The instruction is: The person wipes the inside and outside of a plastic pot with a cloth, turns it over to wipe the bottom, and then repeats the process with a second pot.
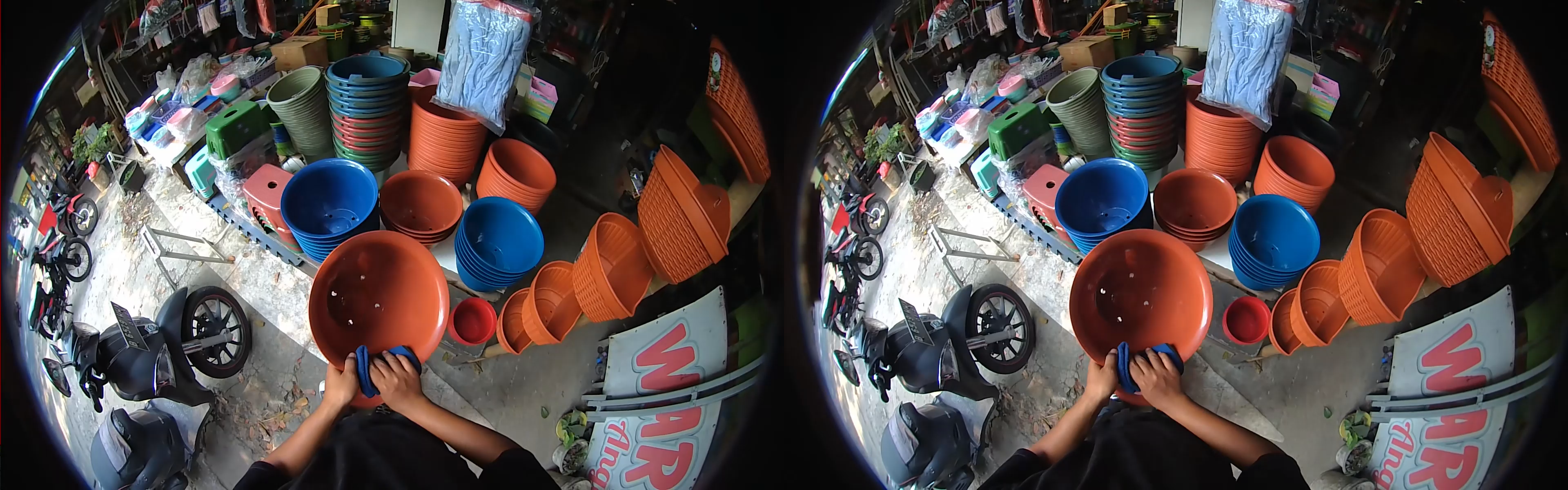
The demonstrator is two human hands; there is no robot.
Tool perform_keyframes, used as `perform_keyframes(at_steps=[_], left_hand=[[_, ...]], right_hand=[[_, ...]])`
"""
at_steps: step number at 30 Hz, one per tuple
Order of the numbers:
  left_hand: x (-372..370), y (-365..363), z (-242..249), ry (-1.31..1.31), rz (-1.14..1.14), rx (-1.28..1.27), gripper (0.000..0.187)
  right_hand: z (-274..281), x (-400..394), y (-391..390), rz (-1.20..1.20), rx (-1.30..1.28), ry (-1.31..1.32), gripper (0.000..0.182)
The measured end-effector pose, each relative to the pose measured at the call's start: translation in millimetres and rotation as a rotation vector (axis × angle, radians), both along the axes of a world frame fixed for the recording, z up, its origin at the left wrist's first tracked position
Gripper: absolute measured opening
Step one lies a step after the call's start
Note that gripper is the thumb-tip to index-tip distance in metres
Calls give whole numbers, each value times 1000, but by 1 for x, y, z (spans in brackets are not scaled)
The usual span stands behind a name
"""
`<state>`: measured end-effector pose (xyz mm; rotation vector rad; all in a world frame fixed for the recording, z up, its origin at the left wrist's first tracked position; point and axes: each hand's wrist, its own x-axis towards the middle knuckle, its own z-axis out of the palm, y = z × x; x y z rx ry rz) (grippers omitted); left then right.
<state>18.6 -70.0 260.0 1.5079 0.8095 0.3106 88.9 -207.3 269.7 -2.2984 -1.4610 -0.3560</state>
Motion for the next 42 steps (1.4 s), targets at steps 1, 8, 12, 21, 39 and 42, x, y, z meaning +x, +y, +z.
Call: perform_keyframes(at_steps=[1, 8, 12, 21, 39, 42], left_hand=[[-3, 2, -5, 1, 14, 46, 28], [-9, 14, 36, 99, -110, -47, 23], [-11, 36, 30, 169, -242, 43, 23], [7, 35, 74, 195, -235, -65, 25], [-10, 67, 70, 210, -311, 241, 33], [-13, 83, 85, 260, -421, 310, 39]], right_hand=[[3, -4, -1, -1, 3, 1, 32], [11, 15, -30, 129, -69, -36, 35], [16, 35, -45, 240, -97, -141, 36], [75, 44, -45, 261, -220, 20, 55], [61, 47, -48, 319, -389, 295, 61], [41, 69, -70, 373, -291, -45, 47]])
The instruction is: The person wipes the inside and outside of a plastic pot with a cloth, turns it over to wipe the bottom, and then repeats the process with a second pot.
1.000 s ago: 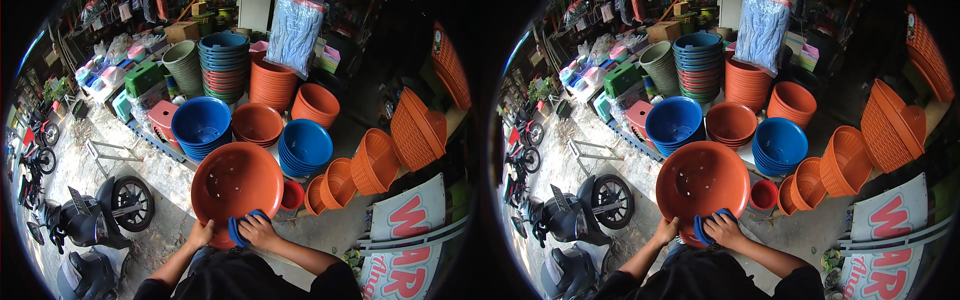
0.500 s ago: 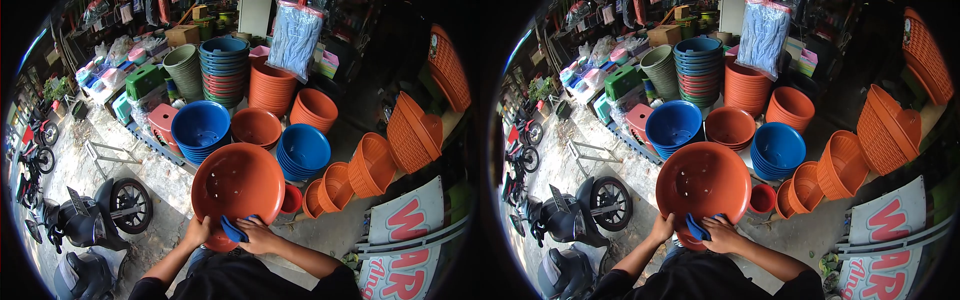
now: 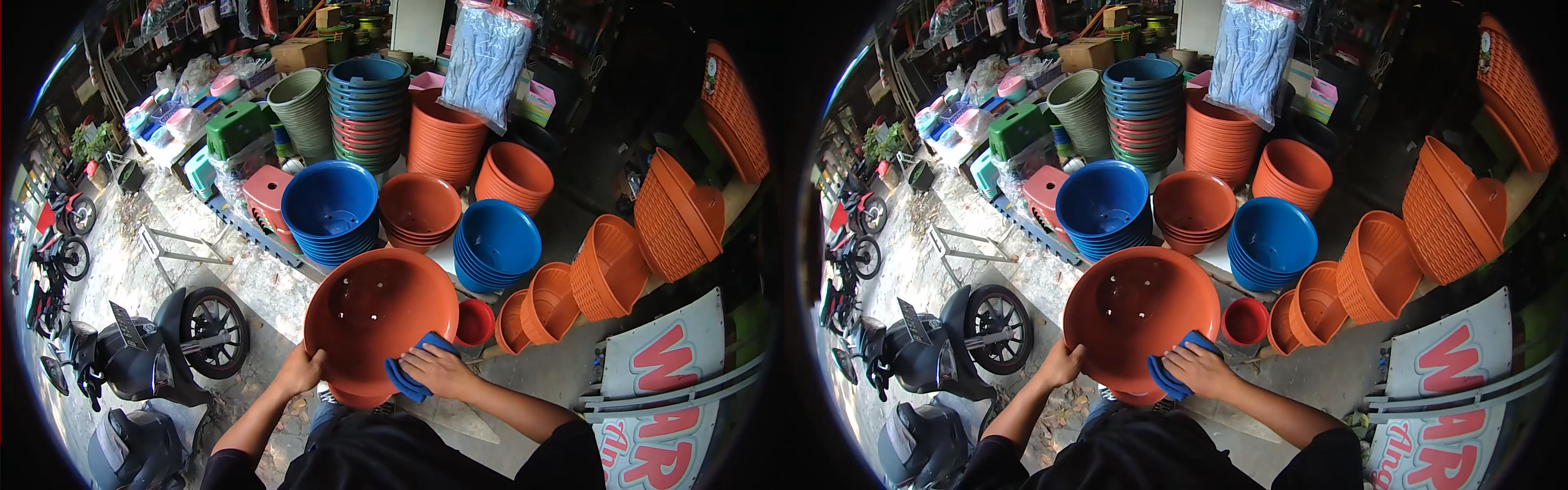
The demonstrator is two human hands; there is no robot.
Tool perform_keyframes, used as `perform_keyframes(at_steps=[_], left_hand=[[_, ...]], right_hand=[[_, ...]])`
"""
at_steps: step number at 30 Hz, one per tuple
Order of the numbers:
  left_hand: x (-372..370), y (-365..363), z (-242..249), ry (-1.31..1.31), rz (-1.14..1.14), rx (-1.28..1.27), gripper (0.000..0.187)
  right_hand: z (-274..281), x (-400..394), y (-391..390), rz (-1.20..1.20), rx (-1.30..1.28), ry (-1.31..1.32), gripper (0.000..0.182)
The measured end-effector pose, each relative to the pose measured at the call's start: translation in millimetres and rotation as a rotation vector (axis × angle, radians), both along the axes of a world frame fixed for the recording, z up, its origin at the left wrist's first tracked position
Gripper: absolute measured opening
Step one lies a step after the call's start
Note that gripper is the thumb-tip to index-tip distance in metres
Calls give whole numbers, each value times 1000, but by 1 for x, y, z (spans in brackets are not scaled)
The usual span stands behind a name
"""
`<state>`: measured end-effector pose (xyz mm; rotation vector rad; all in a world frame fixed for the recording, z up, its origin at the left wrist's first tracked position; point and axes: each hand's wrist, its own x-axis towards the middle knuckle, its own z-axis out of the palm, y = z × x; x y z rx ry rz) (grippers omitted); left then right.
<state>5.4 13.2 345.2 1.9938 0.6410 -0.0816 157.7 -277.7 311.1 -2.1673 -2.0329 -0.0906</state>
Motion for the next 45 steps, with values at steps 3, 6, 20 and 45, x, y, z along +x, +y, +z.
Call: perform_keyframes(at_steps=[3, 6, 20, 45], left_hand=[[6, 9, 2, -37, 11, -55, 42], [21, -3, 52, -197, 120, 207, 45], [43, -27, -20, -88, -1088, 1176, 19], [12, 21, 32, -240, -1513, 1164, 34]], right_hand=[[-12, 2, -1, -2, 166, -183, 35], [-3, 1, 14, -25, 254, -216, 32], [-25, -23, 24, -200, 134, 138, 36], [48, 167, 69, 620, -242, -770, 30]])
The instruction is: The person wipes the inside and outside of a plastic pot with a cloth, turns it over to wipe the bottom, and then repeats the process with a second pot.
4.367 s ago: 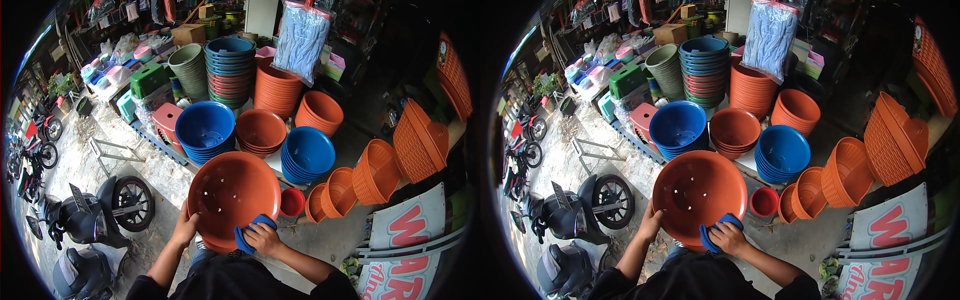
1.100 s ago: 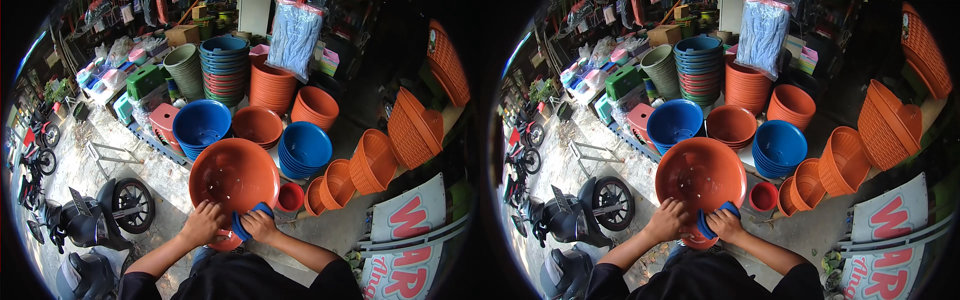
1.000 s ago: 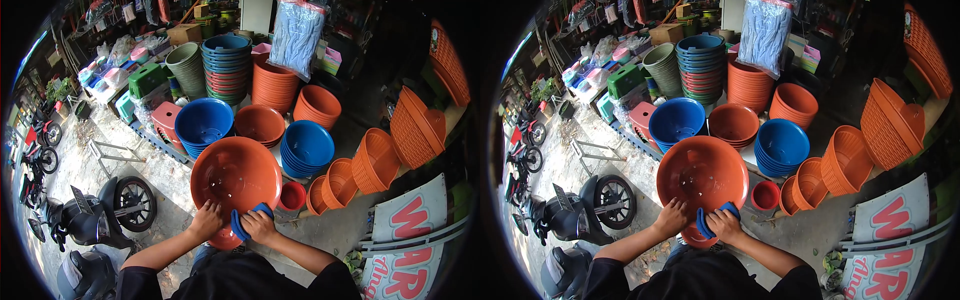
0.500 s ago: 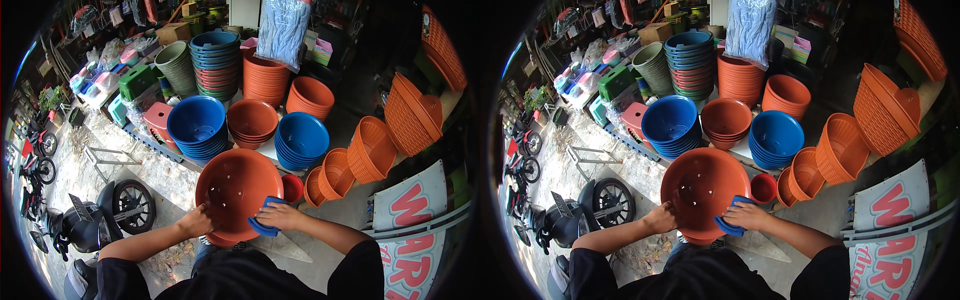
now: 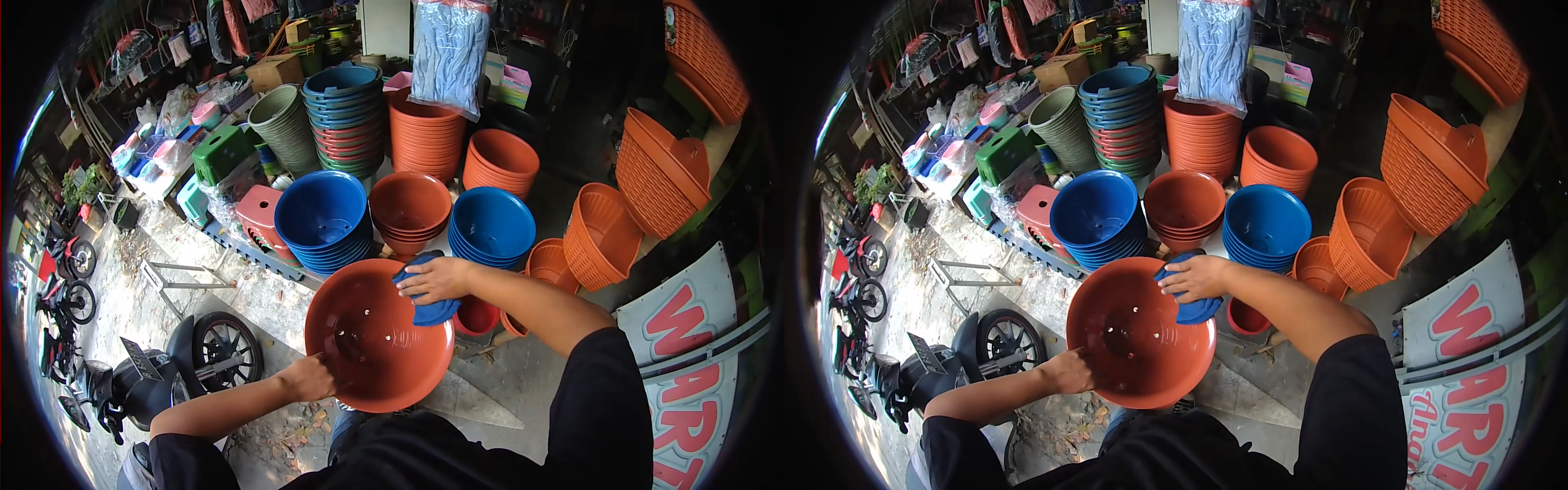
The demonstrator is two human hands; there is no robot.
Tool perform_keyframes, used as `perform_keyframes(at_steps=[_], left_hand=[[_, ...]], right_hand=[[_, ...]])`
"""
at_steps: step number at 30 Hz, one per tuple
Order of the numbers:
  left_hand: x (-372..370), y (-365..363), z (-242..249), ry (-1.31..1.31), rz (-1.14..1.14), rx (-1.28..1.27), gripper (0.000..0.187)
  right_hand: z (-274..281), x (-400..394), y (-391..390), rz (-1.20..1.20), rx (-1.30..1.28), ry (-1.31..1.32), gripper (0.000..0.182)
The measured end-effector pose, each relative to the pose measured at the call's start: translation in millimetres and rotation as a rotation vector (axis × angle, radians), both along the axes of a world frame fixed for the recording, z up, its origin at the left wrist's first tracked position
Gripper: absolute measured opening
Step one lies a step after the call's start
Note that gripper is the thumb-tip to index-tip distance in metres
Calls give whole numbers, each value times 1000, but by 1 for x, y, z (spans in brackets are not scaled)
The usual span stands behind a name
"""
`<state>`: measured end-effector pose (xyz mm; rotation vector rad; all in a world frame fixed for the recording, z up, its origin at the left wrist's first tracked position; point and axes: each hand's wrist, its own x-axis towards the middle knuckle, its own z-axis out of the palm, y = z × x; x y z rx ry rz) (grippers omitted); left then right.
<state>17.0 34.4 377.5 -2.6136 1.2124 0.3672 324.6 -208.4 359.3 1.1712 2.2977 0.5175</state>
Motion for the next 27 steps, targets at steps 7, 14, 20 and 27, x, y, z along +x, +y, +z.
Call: perform_keyframes(at_steps=[7, 14, 20, 27], left_hand=[[-23, -1, -28, 89, 112, -37, 31], [-37, -22, -35, 220, 646, -437, 30], [-29, -41, -43, 485, 1289, -1172, 29], [-24, -59, -38, 336, 1364, -1951, 53]], right_hand=[[55, -3, 24, -449, 445, 466, 41], [14, -42, -16, -1136, 813, 2010, 33], [6, -134, -27, -1053, 763, 1833, 76], [14, -256, 17, -846, 367, 1075, 80]])
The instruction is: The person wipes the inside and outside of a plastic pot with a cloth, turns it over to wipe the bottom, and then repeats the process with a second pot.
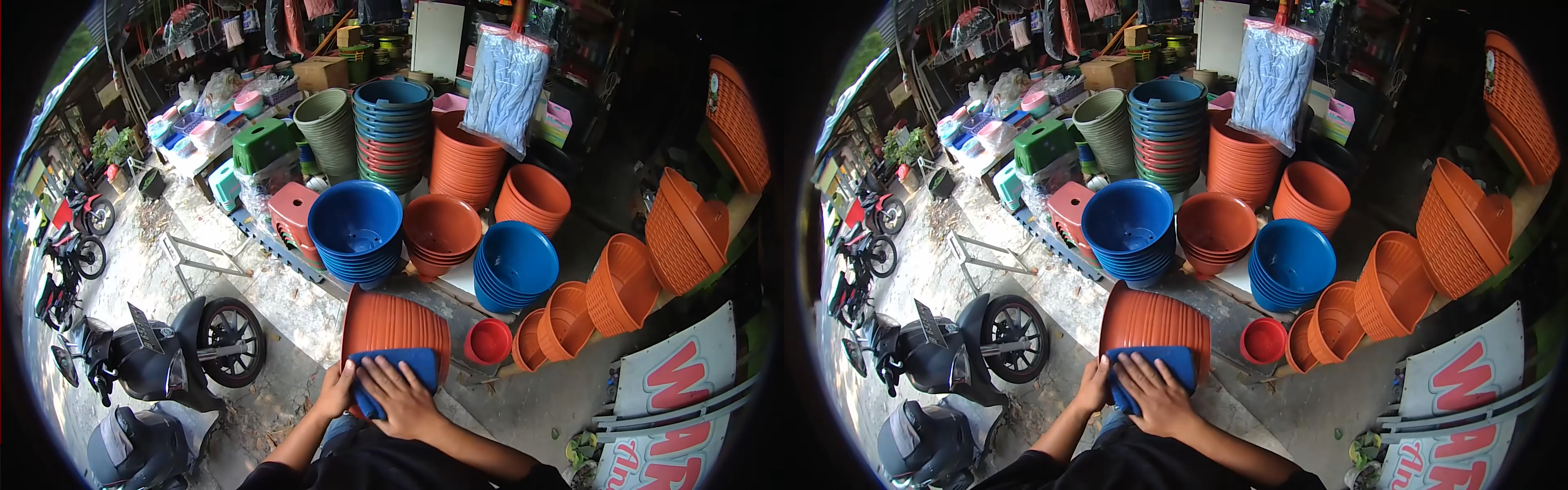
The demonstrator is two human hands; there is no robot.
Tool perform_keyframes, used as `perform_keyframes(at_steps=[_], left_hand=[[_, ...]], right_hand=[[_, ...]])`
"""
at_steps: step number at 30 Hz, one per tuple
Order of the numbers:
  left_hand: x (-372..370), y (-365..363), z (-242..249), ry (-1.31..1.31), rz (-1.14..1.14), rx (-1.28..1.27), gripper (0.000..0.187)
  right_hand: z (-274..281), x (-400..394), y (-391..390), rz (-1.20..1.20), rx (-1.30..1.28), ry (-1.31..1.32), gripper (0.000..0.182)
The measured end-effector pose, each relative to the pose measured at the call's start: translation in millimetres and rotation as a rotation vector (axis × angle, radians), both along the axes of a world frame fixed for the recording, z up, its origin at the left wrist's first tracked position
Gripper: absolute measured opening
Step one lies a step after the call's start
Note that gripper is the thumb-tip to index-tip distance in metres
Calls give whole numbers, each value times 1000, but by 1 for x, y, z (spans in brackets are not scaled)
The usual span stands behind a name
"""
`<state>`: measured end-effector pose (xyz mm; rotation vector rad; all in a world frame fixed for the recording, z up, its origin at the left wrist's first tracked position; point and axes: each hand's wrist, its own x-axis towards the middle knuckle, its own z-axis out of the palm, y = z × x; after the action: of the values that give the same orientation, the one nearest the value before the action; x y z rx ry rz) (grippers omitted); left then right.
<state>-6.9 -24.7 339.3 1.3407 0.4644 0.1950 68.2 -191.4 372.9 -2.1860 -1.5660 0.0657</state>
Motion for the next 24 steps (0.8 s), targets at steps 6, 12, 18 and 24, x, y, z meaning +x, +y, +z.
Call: perform_keyframes(at_steps=[6, 12, 18, 24], left_hand=[[-4, -12, -13, -68, 57, 251, 58], [-28, -22, -7, 51, -94, 419, 61], [-41, -23, -16, -113, -219, 453, 56], [-18, -18, -4, -11, -283, 366, 58]], right_hand=[[32, 24, 14, 95, -25, -84, 87], [19, 111, 18, -92, -13, 376, 68], [-44, 190, 8, -324, -60, 1476, 50], [-16, 180, 22, -467, -217, 836, 62]])
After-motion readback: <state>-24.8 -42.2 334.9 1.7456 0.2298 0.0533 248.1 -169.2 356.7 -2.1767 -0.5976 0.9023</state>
